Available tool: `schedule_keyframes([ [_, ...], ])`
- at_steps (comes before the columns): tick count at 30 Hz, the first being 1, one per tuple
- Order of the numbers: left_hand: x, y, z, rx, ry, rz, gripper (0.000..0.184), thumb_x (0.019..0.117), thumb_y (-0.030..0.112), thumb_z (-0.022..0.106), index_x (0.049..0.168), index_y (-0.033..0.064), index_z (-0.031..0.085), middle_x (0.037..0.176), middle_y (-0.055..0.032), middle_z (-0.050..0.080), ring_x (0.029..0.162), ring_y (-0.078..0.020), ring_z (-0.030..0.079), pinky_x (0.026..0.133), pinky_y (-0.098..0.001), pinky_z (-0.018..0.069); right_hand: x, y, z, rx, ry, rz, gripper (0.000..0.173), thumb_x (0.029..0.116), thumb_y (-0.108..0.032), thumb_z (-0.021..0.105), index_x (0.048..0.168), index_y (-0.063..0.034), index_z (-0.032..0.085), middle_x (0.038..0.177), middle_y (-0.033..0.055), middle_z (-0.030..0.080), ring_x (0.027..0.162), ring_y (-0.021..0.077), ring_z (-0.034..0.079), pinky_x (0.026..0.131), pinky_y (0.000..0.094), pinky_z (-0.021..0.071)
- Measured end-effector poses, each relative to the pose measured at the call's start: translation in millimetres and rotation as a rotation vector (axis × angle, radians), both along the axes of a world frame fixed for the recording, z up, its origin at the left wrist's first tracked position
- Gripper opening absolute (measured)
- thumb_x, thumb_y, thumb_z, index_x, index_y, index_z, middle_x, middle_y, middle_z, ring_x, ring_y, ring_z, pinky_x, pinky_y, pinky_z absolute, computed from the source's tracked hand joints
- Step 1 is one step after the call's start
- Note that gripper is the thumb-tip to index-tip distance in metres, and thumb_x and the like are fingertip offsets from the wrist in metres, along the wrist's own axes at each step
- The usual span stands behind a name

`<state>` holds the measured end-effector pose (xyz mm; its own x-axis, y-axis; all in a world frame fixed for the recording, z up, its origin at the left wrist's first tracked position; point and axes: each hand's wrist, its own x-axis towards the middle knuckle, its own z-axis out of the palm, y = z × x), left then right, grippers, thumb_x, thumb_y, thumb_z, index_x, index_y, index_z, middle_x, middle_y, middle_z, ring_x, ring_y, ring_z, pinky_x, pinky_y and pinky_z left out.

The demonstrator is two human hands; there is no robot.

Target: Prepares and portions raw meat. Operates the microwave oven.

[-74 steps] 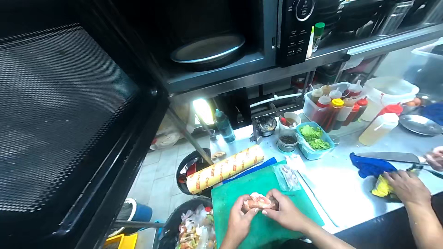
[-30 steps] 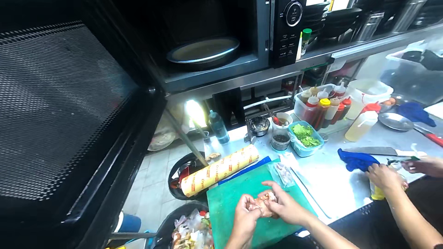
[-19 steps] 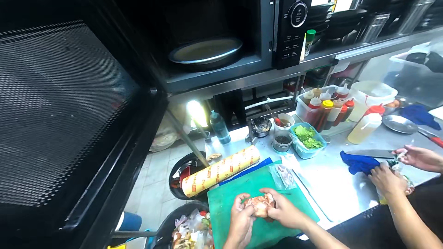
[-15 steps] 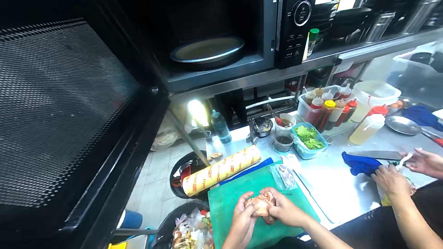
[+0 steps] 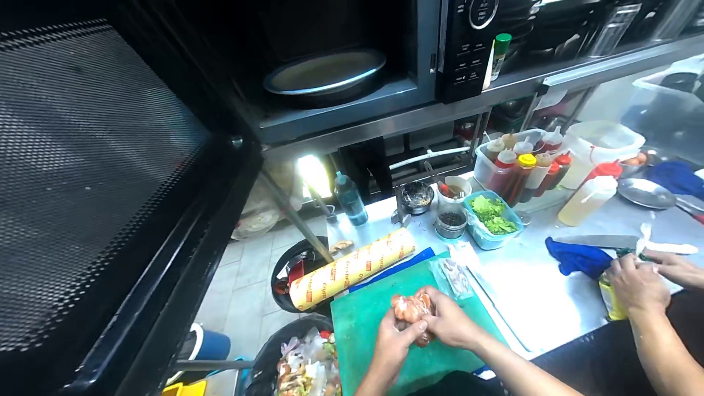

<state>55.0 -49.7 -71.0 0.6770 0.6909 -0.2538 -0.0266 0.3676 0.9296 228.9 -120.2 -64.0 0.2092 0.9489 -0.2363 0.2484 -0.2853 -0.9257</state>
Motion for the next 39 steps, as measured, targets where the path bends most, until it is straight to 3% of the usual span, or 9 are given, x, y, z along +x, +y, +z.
schedule_keyframes([
  [9, -7, -10, 14, 0.176, -0.165, 0.162, 0.038, 0.0804, -0.003, 0.08, 0.115, -0.0068, 0.065, 0.105, -0.0203, 0.074, 0.095, -0.0302, 0.074, 0.086, -0.0469, 0.0635, -15, -22, 22, 0.44, 0.038, -0.029, 0.037, 0.089, -0.016, 0.078, 0.123, -0.0161, 0.064, 0.11, -0.0004, 0.07, 0.092, 0.0131, 0.071, 0.077, 0.0364, 0.0652],
  [16, -20, 15, 37, 1.029, -0.211, 0.113, 0.027, 0.0906, 0.012, 0.075, 0.118, 0.0167, 0.073, 0.128, -0.0097, 0.069, 0.124, -0.0304, 0.064, 0.106, -0.0483, 0.0564, -10, -39, 43, 0.596, 0.138, 0.117, 0.063, 0.081, -0.019, 0.088, 0.136, -0.0091, 0.058, 0.144, 0.0113, 0.056, 0.13, 0.0269, 0.059, 0.102, 0.0465, 0.0596],
  [21, -24, 23, 45, 1.43, -0.242, 0.041, 0.02, 0.0957, 0.016, 0.067, 0.114, 0.0147, 0.06, 0.134, -0.0096, 0.063, 0.133, -0.0317, 0.057, 0.108, -0.051, 0.0549, -17, -38, 63, 0.34, 0.54, 0.024, 0.057, 0.0978, -0.016, 0.072, 0.148, -0.0104, 0.045, 0.119, 0.0174, 0.07, 0.091, 0.0306, 0.074, 0.077, 0.046, 0.0648],
  [24, -20, 18, 41, 1.515, -0.144, 0.1, 0.019, 0.0917, 0.024, 0.072, 0.108, 0.0215, 0.064, 0.135, -0.0044, 0.058, 0.137, -0.0284, 0.051, 0.112, -0.05, 0.05, -21, -34, 64, 0.347, 0.627, -0.025, 0.058, 0.0997, -0.009, 0.066, 0.152, -0.0087, 0.041, 0.12, 0.02, 0.07, 0.099, 0.0323, 0.073, 0.081, 0.0475, 0.0639],
  [27, -17, 11, 43, 1.316, -0.009, 0.129, 0.032, 0.0829, 0.031, 0.076, 0.11, 0.0227, 0.061, 0.134, -0.0065, 0.053, 0.129, -0.0229, 0.053, 0.105, -0.0412, 0.0527, -24, -34, 60, 0.441, 0.635, -0.082, 0.063, 0.0987, -0.001, 0.064, 0.155, -0.0066, 0.037, 0.129, 0.0215, 0.067, 0.11, 0.0364, 0.071, 0.089, 0.0519, 0.0632],
  [30, -24, 3, 49, 0.737, -0.182, -0.087, 0.057, 0.0719, -0.006, 0.07, 0.127, 0.0055, 0.058, 0.14, -0.0167, 0.055, 0.127, -0.0294, 0.058, 0.1, -0.0439, 0.0574, -25, -35, 56, 0.503, 0.527, -0.168, 0.076, 0.0939, 0.003, 0.069, 0.158, -0.0086, 0.031, 0.139, 0.0169, 0.061, 0.116, 0.034, 0.069, 0.093, 0.0508, 0.0636],
  [32, -26, 6, 52, 0.404, -0.297, -0.164, 0.056, 0.0825, -0.006, 0.069, 0.136, -0.0031, 0.052, 0.14, -0.0232, 0.054, 0.121, -0.0354, 0.061, 0.097, -0.0496, 0.0577, -23, -36, 53, 0.498, 0.432, -0.179, 0.08, 0.0924, 0.002, 0.071, 0.16, -0.0107, 0.029, 0.148, 0.0126, 0.055, 0.118, 0.0302, 0.069, 0.094, 0.048, 0.0647],
  [35, -25, 7, 66, 0.355, -0.007, -0.139, 0.05, 0.0914, 0.006, 0.075, 0.136, 0.0001, 0.054, 0.123, -0.0165, 0.068, 0.102, -0.0288, 0.072, 0.082, -0.0436, 0.0647, -21, -36, 47, 0.488, 0.256, -0.098, 0.076, 0.0948, -0.004, 0.071, 0.16, -0.0131, 0.032, 0.153, 0.007, 0.053, 0.12, 0.0226, 0.068, 0.096, 0.0438, 0.0641],
  [39, -25, 14, 70, 0.401, 0.125, -0.223, 0.027, 0.0973, 0.004, 0.066, 0.124, 0.0013, 0.068, 0.112, -0.0095, 0.075, 0.098, -0.0229, 0.074, 0.089, -0.042, 0.064, -12, -36, 39, 0.491, 0.247, -0.006, 0.072, 0.0964, -0.004, 0.069, 0.159, -0.0139, 0.035, 0.15, 0.0063, 0.056, 0.121, 0.0232, 0.068, 0.098, 0.0452, 0.0632],
])
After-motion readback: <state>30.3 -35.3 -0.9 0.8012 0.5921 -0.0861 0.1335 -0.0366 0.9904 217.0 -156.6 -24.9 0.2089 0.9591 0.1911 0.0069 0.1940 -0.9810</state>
